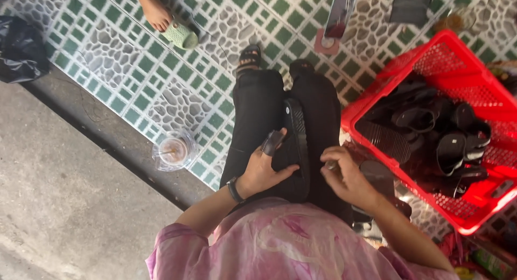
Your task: The person sews the sole of a black sandal by hand using a needle and thread. They push the needle through the rubber material and pull the thread tight while sitting on a tiled floor near a basket of footwear.
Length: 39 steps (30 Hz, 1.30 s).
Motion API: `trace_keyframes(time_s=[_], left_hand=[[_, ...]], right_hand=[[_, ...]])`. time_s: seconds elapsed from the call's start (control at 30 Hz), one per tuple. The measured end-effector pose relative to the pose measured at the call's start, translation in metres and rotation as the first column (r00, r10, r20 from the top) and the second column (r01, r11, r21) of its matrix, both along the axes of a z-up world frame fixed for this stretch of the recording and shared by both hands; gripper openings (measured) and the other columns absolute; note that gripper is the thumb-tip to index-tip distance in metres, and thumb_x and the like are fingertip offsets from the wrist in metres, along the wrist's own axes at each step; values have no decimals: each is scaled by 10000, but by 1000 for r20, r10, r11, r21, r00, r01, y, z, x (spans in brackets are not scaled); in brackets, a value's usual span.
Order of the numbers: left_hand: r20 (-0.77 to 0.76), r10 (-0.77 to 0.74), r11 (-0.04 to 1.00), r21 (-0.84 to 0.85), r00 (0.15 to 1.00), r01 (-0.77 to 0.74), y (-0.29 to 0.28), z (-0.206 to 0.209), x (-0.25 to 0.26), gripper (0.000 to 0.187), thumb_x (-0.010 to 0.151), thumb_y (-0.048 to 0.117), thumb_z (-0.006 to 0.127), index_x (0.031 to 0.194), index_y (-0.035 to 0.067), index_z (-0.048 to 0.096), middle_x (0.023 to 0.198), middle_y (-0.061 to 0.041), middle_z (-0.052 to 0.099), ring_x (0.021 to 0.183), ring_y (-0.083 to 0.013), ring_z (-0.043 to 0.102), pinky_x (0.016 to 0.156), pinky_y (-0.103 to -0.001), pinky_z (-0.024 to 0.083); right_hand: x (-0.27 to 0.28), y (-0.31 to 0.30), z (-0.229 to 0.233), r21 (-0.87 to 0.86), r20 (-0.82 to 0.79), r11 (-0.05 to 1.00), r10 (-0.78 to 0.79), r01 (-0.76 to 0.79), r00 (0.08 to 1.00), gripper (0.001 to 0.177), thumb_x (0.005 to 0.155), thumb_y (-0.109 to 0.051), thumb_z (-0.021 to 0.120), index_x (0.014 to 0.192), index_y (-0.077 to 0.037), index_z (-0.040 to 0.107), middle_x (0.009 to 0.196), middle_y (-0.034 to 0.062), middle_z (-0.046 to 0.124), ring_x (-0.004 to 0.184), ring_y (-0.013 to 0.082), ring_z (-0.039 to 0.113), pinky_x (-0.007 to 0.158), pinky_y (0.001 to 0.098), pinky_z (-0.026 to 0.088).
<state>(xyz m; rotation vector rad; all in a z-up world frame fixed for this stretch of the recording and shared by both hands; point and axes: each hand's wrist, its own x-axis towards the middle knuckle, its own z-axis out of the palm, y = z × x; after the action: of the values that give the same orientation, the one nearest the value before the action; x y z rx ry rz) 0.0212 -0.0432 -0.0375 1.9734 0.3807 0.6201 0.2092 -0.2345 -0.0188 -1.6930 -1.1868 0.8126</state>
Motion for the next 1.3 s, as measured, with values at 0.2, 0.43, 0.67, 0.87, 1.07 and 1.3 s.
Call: trace_keyframes(time_s=[0.2, 0.43, 0.67, 0.87, 1.07, 1.3], left_hand=[[-92, -27, 999, -48, 995, 23, -7, 1, -9, 923, 753, 212, 904, 1484, -27, 394, 1470, -232, 521, 1097, -435, 674, 872, -502, 599], [4, 8, 1000, -24, 1000, -8, -7, -6, -4, 837, 749, 186, 919, 1414, -58, 473, 1353, -231, 620, 1096, -429, 677, 924, -532, 558], [-23, -22, 1000, -2, 999, 22, -2, 7, -3, 754, 738, 140, 930, 1311, -114, 511, 1292, -262, 640, 1044, -447, 696, 879, -567, 578], [39, -27, 997, 74, 999, 24, -2, 8, 4, 729, 762, 128, 920, 1313, -123, 515, 1342, -257, 615, 949, -429, 724, 750, -517, 597], [83, 8, 968, 248, 996, -29, -13, 3, 16, 692, 820, 206, 869, 1379, -33, 536, 1353, -182, 644, 849, -353, 744, 613, -416, 570], [38, 7, 967, 253, 999, -16, -13, -3, 8, 642, 822, 229, 866, 1333, -40, 586, 1289, -174, 681, 864, -349, 746, 663, -439, 606]], right_hand=[[19, 4, 48, -84, 279, 991, 120, -100, 953, 370, 968, -123, 623, 1329, -59, 584, 1035, 98, 627, 915, 284, 674, 761, 386, 554], [34, 42, 67, -126, 805, 941, 282, -315, 523, 440, 974, -137, 583, 1392, -269, 625, 830, -29, 524, 554, 87, 537, 485, 206, 505], [36, 44, 64, -181, 824, 908, 350, -378, 446, 421, 907, -185, 622, 1293, -343, 684, 824, -33, 538, 570, 108, 564, 494, 231, 528], [33, 47, 76, -247, 863, 906, 367, -343, 347, 454, 890, -207, 634, 1311, -370, 684, 796, -47, 521, 512, 84, 516, 454, 212, 512], [17, 52, 90, -420, 845, 878, 471, -229, 254, 495, 728, -232, 695, 1218, -298, 719, 775, 10, 583, 479, 158, 541, 412, 289, 491], [18, 52, 54, -352, 807, 874, 464, -335, 364, 398, 801, -182, 589, 1185, -250, 671, 768, 13, 612, 495, 174, 590, 421, 309, 490]])
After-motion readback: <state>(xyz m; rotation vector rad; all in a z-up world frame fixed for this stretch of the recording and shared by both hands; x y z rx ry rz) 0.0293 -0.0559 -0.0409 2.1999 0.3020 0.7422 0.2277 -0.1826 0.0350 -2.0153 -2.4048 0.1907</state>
